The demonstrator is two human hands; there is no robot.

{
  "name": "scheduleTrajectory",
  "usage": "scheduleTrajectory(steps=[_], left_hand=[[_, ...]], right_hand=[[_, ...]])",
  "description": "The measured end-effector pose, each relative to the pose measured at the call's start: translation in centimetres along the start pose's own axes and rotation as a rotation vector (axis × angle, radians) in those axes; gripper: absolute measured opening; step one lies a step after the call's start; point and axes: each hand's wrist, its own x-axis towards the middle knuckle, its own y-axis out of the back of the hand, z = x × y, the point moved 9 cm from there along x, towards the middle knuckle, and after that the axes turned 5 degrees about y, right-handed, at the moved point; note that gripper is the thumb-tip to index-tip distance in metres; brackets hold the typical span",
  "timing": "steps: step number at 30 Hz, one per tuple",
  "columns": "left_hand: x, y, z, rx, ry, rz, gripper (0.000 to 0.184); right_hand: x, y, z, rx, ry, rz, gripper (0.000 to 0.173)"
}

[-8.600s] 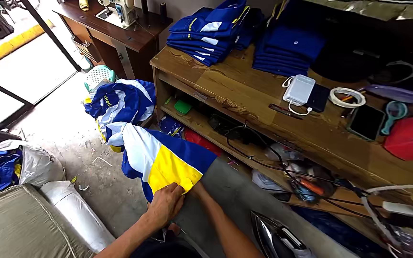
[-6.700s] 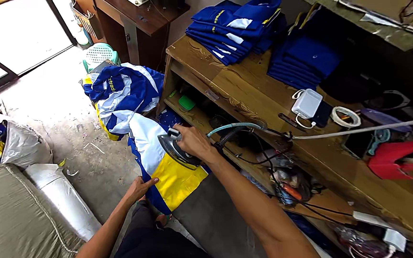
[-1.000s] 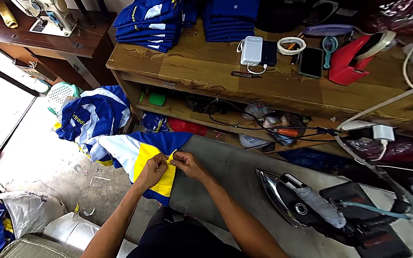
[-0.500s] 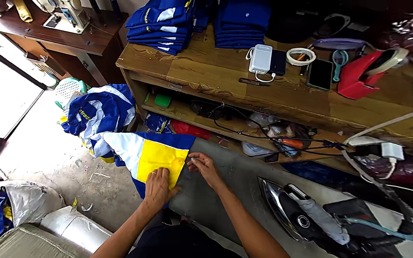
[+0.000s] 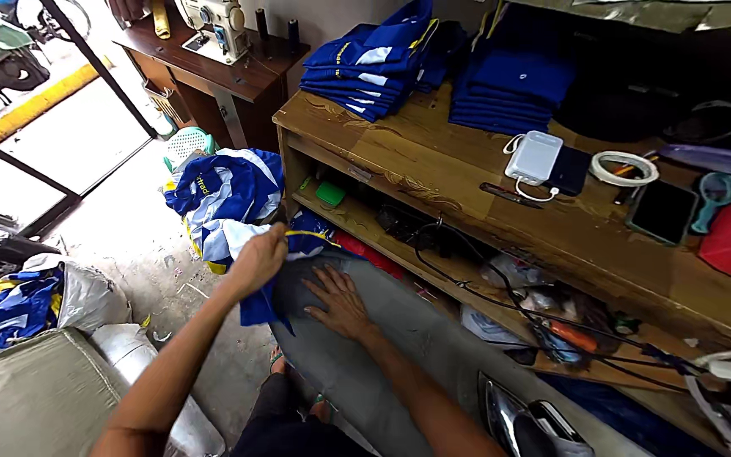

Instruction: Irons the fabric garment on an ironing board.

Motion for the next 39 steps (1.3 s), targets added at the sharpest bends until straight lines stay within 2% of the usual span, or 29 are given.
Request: scheduleTrajectory(steps=[4,7,8,9,11,12,13,14,15,16,17,19,20,22,24,26,28,31,33,34,36,39], left_hand=[[1.9,6.3,1.0,0.018,-0.156,0.137,0.025],[4.3,8.9,0.3,-0.006,-0.180,0.096,0.025],[5.2,9.6,-0.2,-0.008,-0.176,0.071,0.026],[6.0,10.4,-0.7,-0.009,-0.178,0.052,0.028],[7.4,11.9,-1.3,-0.015,-0.192,0.010,0.028],[7.9,12.4,-1.7,-0.009,-0.192,-0.016,0.025],[8.3,13.0,-2.1,0.004,-0.190,-0.041,0.024],[8.6,13.5,-2.4,0.016,-0.195,-0.064,0.023],[8.9,14.3,-2.6,0.021,-0.208,-0.076,0.023],[9.2,15.2,-2.8,0.020,-0.233,-0.074,0.024],[9.3,16.3,-3.1,0.016,-0.264,-0.052,0.025],[9.5,18.6,-4.4,0.032,-0.290,0.008,0.031],[9.7,19.8,-5.7,0.078,-0.273,0.049,0.035],[10.8,21.9,-9.9,0.216,-0.135,0.116,0.032],[12.0,22.8,-16.8,0.349,0.121,0.120,0.022],[12.6,23.9,-22.3,0.371,0.260,0.129,0.024],[12.2,25.6,-23.7,0.291,0.247,0.206,0.026],[10.6,27.6,-22.8,0.158,0.167,0.385,0.028],[9.7,26.8,-22.9,0.138,0.131,0.399,0.027],[9.4,25.0,-23.3,0.140,0.133,0.356,0.026],[8.6,19.0,-24.4,0.143,0.164,0.194,0.024],[5.8,7.3,-25.1,0.081,0.175,-0.113,0.029]], right_hand=[[5.1,-1.3,-0.4,-0.029,-0.125,-0.076,0.065],[9.3,-0.1,-0.7,0.161,-0.169,-0.260,0.063],[10.3,1.9,-0.9,0.256,-0.164,-0.216,0.052],[11.2,4.8,-1.1,0.325,-0.148,-0.091,0.039],[12.4,11.8,-0.8,0.395,-0.135,0.239,0.035],[13.1,14.6,-0.6,0.375,-0.120,0.398,0.038],[14.3,16.3,-0.3,0.344,-0.095,0.481,0.051],[16.0,16.7,0.1,0.324,-0.076,0.482,0.073],[18.1,15.9,0.7,0.313,-0.082,0.403,0.092],[20.0,14.4,1.3,0.322,-0.097,0.288,0.096],[21.6,12.6,2.1,0.351,-0.115,0.188,0.082],[23.9,9.9,3.5,0.359,-0.176,0.074,0.025],[24.7,9.8,4.1,0.325,-0.208,0.051,0.020],[26.8,11.6,5.1,0.250,-0.263,0.103,0.015],[29.0,14.0,5.3,0.161,-0.349,0.134,0.020],[31.9,16.9,4.6,0.053,-0.389,0.169,0.024],[34.4,19.4,3.4,-0.005,-0.379,0.227,0.024],[36.9,21.6,3.1,0.046,-0.414,0.295,0.029],[37.4,21.2,3.8,0.199,-0.473,0.305,0.034],[37.2,20.2,4.4,0.304,-0.495,0.318,0.034],[35.7,17.2,6.1,0.458,-0.508,0.336,0.033],[31.0,14.0,8.5,0.335,-0.427,0.331,0.032]])
